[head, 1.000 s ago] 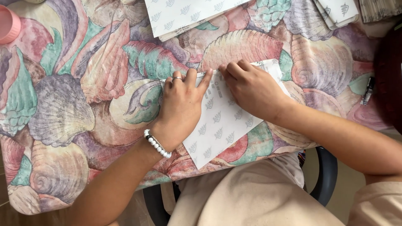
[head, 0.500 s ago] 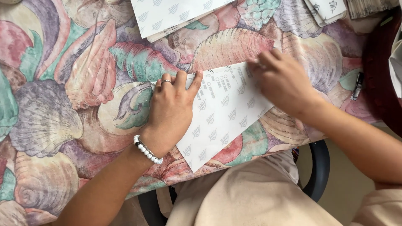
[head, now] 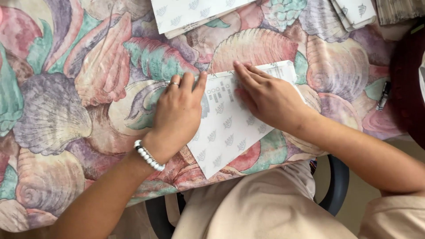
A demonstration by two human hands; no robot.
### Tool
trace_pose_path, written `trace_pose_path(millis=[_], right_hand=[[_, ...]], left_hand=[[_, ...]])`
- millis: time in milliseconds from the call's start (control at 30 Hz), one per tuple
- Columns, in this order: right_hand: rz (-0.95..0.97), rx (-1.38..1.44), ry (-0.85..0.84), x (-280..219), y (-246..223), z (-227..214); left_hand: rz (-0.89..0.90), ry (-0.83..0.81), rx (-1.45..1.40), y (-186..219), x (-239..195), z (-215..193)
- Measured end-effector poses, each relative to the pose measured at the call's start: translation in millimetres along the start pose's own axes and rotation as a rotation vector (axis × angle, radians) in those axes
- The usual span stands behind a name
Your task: Folding printed paper sheets into specific shapes on a table.
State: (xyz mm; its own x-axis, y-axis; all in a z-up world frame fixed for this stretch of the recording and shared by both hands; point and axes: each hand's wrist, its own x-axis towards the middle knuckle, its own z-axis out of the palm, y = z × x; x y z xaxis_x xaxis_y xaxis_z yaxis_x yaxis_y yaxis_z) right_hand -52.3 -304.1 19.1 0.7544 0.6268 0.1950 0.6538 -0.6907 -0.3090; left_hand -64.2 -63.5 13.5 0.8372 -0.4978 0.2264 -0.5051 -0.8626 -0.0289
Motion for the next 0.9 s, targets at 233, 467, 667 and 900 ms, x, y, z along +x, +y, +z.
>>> trace_pose_path(millis=[233,467,667,900], right_hand=[[0.068,-0.38,-0.001,21.0,-15.8,18.0],[0.131,-0.676,-0.175,28.5,-23.5,30.9],[0.279,-0.786,-0.364,-14.0,16.6,-24.5],[0.281,-0.76,-0.212,-14.7,21.4,-35.8]], left_hand=[[0.038,-0.001,0.095,2.6,-2.9,2.8],[0.028,-0.028,0.088,1.8,-1.1,2.2],[0.038,-0.024,0.091,1.0,-1.6,3.0],[0.032,-0.034,0.148,7.6,0.1,5.3]])
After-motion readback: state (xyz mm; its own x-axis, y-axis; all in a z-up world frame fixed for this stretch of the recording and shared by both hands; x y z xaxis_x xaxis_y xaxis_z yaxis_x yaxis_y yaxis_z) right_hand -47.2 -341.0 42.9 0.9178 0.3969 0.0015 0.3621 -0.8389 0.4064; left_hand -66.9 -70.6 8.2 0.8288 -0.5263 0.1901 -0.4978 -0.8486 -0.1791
